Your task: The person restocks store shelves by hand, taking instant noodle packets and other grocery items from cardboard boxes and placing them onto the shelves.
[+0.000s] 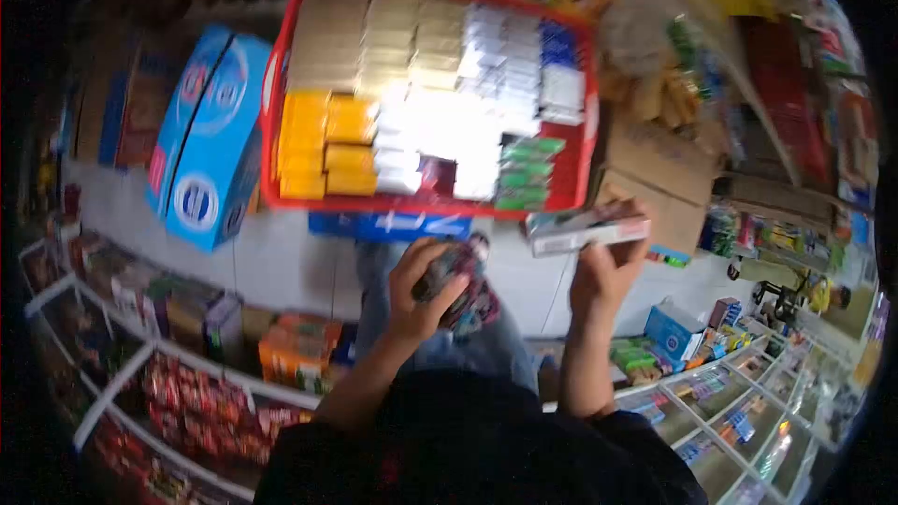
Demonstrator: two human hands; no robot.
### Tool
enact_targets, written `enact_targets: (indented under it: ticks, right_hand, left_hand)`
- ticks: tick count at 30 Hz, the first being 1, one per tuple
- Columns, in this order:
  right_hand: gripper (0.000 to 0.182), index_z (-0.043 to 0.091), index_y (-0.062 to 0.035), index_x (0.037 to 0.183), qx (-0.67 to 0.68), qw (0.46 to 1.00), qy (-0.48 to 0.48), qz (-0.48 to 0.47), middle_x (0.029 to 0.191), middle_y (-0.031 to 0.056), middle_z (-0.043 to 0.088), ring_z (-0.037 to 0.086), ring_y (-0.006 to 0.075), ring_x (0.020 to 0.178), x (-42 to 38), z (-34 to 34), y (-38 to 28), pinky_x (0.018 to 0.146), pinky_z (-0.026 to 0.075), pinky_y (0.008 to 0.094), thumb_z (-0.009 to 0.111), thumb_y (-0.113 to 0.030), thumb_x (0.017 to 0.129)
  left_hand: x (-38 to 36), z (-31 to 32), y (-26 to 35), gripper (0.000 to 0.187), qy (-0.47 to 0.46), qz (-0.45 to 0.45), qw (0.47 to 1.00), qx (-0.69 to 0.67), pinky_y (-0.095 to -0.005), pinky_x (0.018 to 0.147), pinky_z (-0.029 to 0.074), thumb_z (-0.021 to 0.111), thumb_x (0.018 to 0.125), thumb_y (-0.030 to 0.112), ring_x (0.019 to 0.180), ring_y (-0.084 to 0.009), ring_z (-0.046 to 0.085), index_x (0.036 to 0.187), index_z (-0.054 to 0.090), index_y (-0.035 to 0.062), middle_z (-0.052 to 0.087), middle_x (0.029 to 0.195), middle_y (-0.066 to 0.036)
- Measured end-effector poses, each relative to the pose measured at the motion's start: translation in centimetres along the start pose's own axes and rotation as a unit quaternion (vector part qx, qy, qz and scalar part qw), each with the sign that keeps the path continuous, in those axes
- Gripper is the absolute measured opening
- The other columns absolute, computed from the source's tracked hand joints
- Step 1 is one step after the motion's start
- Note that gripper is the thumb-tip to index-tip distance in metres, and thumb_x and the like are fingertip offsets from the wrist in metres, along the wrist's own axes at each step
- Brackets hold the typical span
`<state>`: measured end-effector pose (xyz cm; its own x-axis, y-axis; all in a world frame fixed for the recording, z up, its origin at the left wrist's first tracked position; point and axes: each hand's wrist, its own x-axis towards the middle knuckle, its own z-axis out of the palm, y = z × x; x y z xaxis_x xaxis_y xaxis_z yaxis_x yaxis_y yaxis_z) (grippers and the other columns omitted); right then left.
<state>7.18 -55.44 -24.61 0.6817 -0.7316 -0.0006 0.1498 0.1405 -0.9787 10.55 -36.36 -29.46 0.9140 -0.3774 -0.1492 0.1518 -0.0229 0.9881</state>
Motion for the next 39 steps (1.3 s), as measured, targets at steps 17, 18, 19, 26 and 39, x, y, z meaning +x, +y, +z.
enact_targets:
  ticks: [17,18,19,26,39]
  right_hand:
    - [0.07,0.034,-0.0054,0.115,-0.286,0.952,-0.08,-0.078,0.11,0.0098,0.042,0.044,0.0198,0.102,0.1,7.5,9.0,0.088,0.034,0.0313,0.076,-0.003,0.059]
    - [0.072,0.034,-0.0045,0.114,-0.281,0.952,-0.073,-0.1,0.109,0.01,0.042,0.044,0.0207,0.101,-0.1,7.6,9.4,0.088,0.034,0.0317,0.078,-0.003,0.057]
    - [0.072,0.034,-0.0045,0.114,-0.284,0.951,-0.072,-0.098,0.109,0.01,0.042,0.044,0.0207,0.101,-0.2,7.8,9.4,0.088,0.034,0.0317,0.078,-0.003,0.057]
    - [0.044,0.057,-0.0067,0.096,-0.483,0.849,-0.118,-0.178,0.097,0.0113,0.046,0.044,0.0265,0.092,0.2,8.3,8.8,0.08,0.035,0.0349,0.076,-0.008,0.056]
    - [0.063,0.05,-0.0043,0.113,-0.247,0.904,-0.348,-0.003,0.112,0.019,0.043,0.043,0.0307,0.105,-4.3,7.3,6.0,0.09,0.032,0.041,0.075,-0.03,0.06]
  left_hand:
    - [2.2,-4.1,-2.9,0.05,-0.018,-0.066,0.998,0.014,-0.0331,0.089,0.035,0.065,0.068,0.013,0.103,-0.0265,0.047,0.115,0.048,0.0046,0.046,0.111,-0.014]
    - [2.3,-4.2,-2.9,0.05,-0.02,-0.071,0.997,0.012,-0.0331,0.089,0.035,0.065,0.068,0.013,0.103,-0.0265,0.047,0.115,0.048,0.0046,0.046,0.111,-0.014]
    - [2.4,-4.3,-2.9,0.05,-0.025,-0.068,0.997,0.017,-0.0331,0.089,0.035,0.065,0.068,0.013,0.103,-0.0261,0.046,0.114,0.049,0.0047,0.046,0.111,-0.014]
    - [2.4,-5.1,-2.8,0.045,-0.031,-0.085,0.996,0.005,-0.0331,0.089,0.035,0.064,0.069,0.012,0.101,-0.0256,0.047,0.11,0.05,0.0037,0.047,0.109,-0.013]
    - [-0.1,-4.3,-1.8,0.066,0.044,-0.051,0.979,-0.191,-0.0352,0.096,0.027,0.05,0.08,0.039,0.117,-0.0212,0.031,0.13,0.027,0.0029,0.028,0.128,-0.013]
